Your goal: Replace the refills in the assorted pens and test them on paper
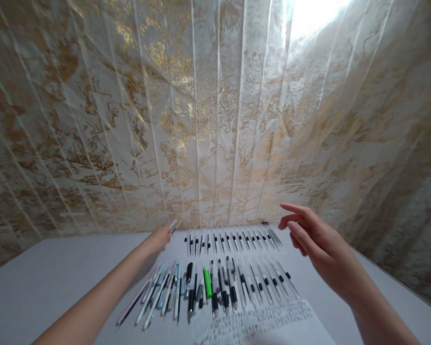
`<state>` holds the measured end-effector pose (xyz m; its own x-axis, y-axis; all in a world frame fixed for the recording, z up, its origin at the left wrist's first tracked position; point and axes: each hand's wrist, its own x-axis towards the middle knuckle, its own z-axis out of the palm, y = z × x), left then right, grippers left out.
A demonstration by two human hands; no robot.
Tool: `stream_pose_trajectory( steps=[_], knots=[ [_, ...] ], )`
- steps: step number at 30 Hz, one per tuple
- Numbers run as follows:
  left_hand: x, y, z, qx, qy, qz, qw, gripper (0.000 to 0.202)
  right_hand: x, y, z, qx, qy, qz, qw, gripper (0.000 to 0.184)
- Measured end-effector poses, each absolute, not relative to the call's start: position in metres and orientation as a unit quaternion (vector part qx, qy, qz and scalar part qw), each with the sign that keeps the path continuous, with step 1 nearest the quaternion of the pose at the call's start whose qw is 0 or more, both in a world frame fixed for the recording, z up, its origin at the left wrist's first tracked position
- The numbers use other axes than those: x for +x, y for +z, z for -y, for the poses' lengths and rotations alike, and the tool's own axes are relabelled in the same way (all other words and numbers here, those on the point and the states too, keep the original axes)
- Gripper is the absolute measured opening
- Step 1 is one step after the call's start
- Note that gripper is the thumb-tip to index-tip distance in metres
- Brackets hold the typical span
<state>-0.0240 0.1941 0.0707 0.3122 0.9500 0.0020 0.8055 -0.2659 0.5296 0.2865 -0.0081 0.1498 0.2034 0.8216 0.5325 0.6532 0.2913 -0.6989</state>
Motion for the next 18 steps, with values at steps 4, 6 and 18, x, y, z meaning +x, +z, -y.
stream_pose_trajectory(
  steps=[4, 6, 18],
  knots=[
    [-0.009, 0.091, -0.138, 0.809, 0.170, -0.407, 0.390, 0.020, 0.240, 0.125, -0.010, -0.545, 0.304, 0.615, 0.482, 0.037],
    [0.004, 0.094, -0.104, 0.815, 0.168, -0.332, 0.444, 0.022, 0.217, 0.106, -0.022, -0.508, 0.406, 0.584, 0.485, 0.041],
    [-0.019, 0.030, -0.195, 0.802, 0.189, -0.501, 0.267, 0.017, 0.230, 0.103, -0.027, -0.490, 0.370, 0.510, 0.602, 0.042]
  ],
)
